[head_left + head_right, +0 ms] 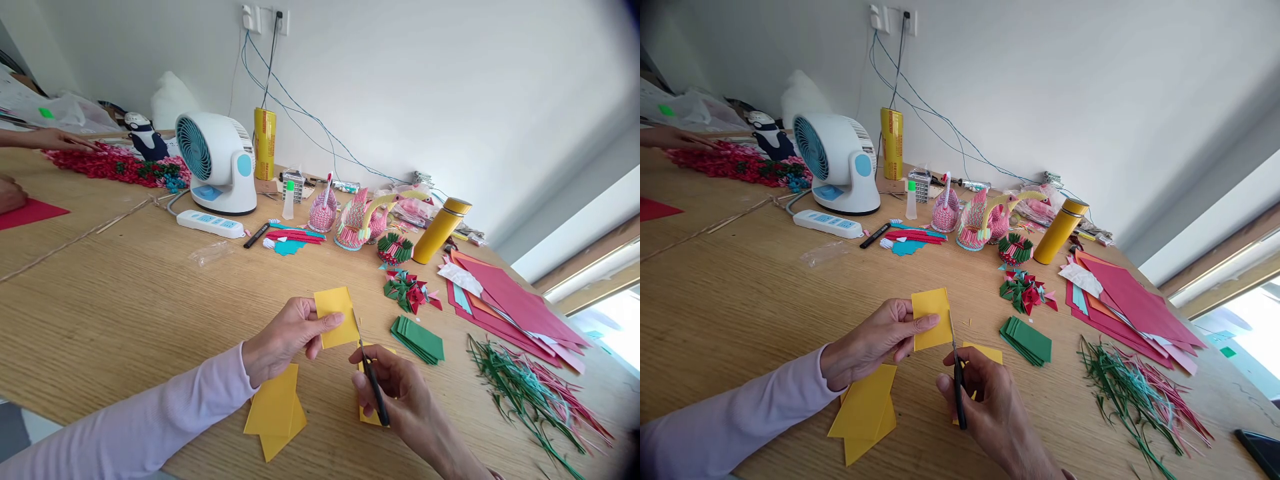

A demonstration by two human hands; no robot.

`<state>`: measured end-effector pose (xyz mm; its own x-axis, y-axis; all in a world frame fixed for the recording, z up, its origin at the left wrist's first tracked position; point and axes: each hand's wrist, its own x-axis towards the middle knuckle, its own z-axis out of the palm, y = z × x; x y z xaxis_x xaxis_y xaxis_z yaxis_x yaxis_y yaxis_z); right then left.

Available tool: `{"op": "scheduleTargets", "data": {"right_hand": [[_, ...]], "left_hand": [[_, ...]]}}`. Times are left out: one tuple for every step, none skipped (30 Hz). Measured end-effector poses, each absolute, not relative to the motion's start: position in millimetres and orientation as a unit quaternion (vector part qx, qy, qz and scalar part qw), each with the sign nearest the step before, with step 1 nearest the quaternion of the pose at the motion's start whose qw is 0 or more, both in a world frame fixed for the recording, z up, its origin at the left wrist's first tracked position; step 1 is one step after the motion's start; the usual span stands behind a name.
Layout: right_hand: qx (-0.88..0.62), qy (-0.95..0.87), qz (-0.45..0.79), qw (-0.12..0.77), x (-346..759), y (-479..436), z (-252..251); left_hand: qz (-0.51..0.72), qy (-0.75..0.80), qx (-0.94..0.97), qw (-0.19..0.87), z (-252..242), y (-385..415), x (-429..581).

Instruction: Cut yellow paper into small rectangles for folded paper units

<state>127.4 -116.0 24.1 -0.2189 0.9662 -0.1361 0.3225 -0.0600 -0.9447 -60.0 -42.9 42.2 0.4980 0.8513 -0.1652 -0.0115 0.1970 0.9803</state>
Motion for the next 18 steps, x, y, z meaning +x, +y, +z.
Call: {"op": "scheduleTargets", "data": {"right_hand": [[-0.536, -0.61, 0.488, 0.32, 127.2, -115.8, 24.7], [-0.539, -0.614, 0.483, 0.316, 126.9, -115.7, 25.3], [-0.54, -0.617, 0.479, 0.314, 126.6, -115.6, 25.9], [-0.541, -0.618, 0.477, 0.312, 126.4, -115.7, 26.5], [-0.541, -0.619, 0.477, 0.312, 126.2, -115.8, 27.0], [-0.54, -0.618, 0.479, 0.311, 126.2, -115.9, 27.5], [-0.538, -0.618, 0.482, 0.31, 126.3, -116.0, 28.1], [-0.536, -0.616, 0.487, 0.309, 126.5, -116.2, 28.7], [-0.533, -0.616, 0.491, 0.308, 126.9, -116.4, 29.5], [-0.53, -0.617, 0.494, 0.307, 127.2, -116.5, 30.5], [-0.524, -0.62, 0.496, 0.308, 127.5, -116.6, 31.6], [-0.518, -0.624, 0.497, 0.31, 127.6, -116.7, 32.9], [-0.512, -0.627, 0.498, 0.312, 127.6, -116.7, 34.1], [-0.506, -0.629, 0.499, 0.315, 127.3, -116.6, 35.4], [-0.503, -0.629, 0.502, 0.317, 126.8, -116.6, 36.6], [-0.502, -0.626, 0.505, 0.318, 126.2, -116.6, 37.8], [-0.503, -0.623, 0.507, 0.318, 125.4, -116.6, 38.8], [-0.506, -0.62, 0.509, 0.318, 124.6, -116.7, 39.8]], "left_hand": [[0.321, 0.386, 0.546, 0.671, 42.1, -42.8, -60.1], [0.321, 0.386, 0.547, 0.67, 42.1, -42.7, -60.2], [0.322, 0.386, 0.547, 0.669, 42.2, -42.8, -60.3], [0.322, 0.386, 0.548, 0.668, 42.2, -42.9, -60.3], [0.324, 0.385, 0.548, 0.668, 42.3, -43.0, -60.3], [0.324, 0.384, 0.548, 0.668, 42.4, -43.1, -60.3], [0.325, 0.384, 0.548, 0.668, 42.4, -43.1, -60.2], [0.326, 0.385, 0.547, 0.669, 42.3, -43.1, -60.2], [0.326, 0.386, 0.546, 0.669, 42.1, -43.0, -60.2], [0.325, 0.386, 0.545, 0.669, 41.9, -42.8, -60.3], [0.323, 0.386, 0.546, 0.669, 41.6, -42.6, -60.3], [0.321, 0.386, 0.547, 0.67, 41.4, -42.4, -60.4], [0.317, 0.384, 0.549, 0.671, 41.1, -42.3, -60.4], [0.314, 0.382, 0.55, 0.673, 41.0, -42.2, -60.4], [0.313, 0.381, 0.55, 0.675, 40.9, -42.2, -60.3], [0.313, 0.38, 0.548, 0.676, 40.9, -42.3, -60.3], [0.314, 0.38, 0.546, 0.678, 41.0, -42.4, -60.2], [0.315, 0.381, 0.543, 0.679, 41.2, -42.5, -60.1]]}}
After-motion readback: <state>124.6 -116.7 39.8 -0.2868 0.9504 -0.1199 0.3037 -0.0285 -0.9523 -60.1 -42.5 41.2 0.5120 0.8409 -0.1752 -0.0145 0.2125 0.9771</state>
